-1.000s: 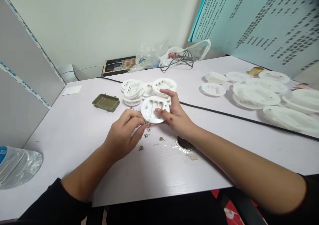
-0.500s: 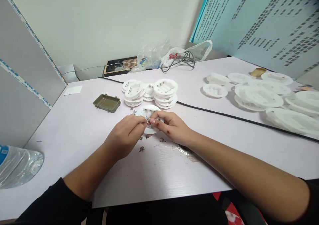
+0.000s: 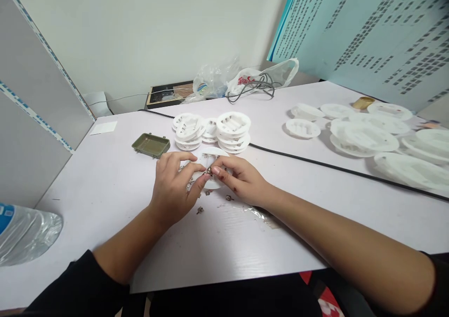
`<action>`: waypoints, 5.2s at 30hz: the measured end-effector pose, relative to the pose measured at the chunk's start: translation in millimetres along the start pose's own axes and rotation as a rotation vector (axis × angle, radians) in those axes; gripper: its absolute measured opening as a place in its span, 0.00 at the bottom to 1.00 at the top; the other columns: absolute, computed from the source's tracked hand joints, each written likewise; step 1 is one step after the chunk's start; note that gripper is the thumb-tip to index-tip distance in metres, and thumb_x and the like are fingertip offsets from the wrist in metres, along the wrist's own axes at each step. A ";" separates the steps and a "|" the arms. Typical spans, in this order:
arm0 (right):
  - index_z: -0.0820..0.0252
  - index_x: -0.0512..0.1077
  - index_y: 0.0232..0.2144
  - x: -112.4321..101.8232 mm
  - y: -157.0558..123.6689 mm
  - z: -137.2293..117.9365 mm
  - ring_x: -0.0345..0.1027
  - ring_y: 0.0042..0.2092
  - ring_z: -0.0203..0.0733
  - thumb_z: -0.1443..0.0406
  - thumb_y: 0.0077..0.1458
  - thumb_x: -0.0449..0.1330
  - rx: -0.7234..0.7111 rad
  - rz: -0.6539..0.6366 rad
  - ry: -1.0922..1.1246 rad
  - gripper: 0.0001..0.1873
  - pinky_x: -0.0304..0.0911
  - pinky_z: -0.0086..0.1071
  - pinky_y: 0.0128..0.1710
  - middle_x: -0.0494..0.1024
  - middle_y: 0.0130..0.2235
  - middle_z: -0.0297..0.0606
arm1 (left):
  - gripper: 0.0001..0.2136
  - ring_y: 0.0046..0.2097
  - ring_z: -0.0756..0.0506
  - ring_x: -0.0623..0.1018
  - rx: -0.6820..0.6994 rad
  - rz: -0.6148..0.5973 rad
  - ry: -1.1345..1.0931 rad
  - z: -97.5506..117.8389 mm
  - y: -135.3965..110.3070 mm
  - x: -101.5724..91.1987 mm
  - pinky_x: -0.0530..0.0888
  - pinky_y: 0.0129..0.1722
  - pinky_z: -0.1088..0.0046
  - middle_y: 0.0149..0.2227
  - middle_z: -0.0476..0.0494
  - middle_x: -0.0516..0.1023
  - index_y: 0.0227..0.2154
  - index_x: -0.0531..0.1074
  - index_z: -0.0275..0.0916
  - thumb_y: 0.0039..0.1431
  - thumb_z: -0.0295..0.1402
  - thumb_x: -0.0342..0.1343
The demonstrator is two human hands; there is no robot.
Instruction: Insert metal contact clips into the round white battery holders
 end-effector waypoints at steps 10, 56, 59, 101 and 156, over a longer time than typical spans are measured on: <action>0.52 0.73 0.51 -7.0 -2.2 11.2 0.70 0.52 0.48 0.52 0.67 0.57 0.100 0.098 0.135 0.16 0.66 0.42 0.52 0.76 0.52 0.41 | 0.02 0.39 0.45 0.72 -0.257 0.006 -0.241 -16.1 0.9 -5.1 0.75 0.39 0.65 0.37 0.45 0.69 0.33 0.78 0.41 0.62 0.30 0.63; 0.50 0.69 0.47 1.4 -2.5 5.5 0.70 0.50 0.43 0.60 0.53 0.72 0.069 0.094 0.532 0.23 0.75 0.33 0.39 0.74 0.48 0.39 | 0.15 0.22 0.52 0.62 -0.859 -0.402 -0.548 -33.0 -16.1 21.7 0.60 0.23 0.76 0.19 0.56 0.63 0.24 0.61 0.41 0.62 0.40 0.57; 0.50 0.69 0.47 0.8 -2.2 5.7 0.71 0.49 0.42 0.60 0.52 0.73 0.079 0.094 0.542 0.23 0.74 0.31 0.37 0.73 0.47 0.38 | 0.14 0.22 0.51 0.63 -0.831 -0.424 -0.510 -33.6 -14.8 20.9 0.61 0.23 0.75 0.19 0.55 0.64 0.24 0.64 0.41 0.62 0.41 0.57; 0.49 0.66 0.58 3.6 -0.7 18.3 0.75 0.42 0.42 0.48 0.47 0.74 0.195 0.025 0.589 0.40 0.77 0.43 0.43 0.73 0.52 0.41 | 0.11 0.37 0.46 0.76 -0.058 -0.172 -0.343 -19.9 6.5 -2.2 0.76 0.34 0.70 0.37 0.43 0.77 0.40 0.75 0.39 0.64 0.20 0.50; 0.52 0.70 0.44 -24.9 -1.5 10.6 0.75 0.39 0.42 0.54 0.53 0.70 -0.082 0.255 0.066 0.20 0.75 0.39 0.38 0.77 0.41 0.36 | 0.15 0.35 0.49 0.73 -0.221 0.002 -0.208 -30.2 0.4 -3.9 0.74 0.27 0.73 0.44 0.42 0.69 0.48 0.76 0.37 0.58 0.29 0.66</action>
Point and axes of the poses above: each hand's wrist, its own y-axis towards the middle knuckle, its own x-axis out of the palm, z = x × y, the point moved 6 cm from there along y, towards the middle knuckle
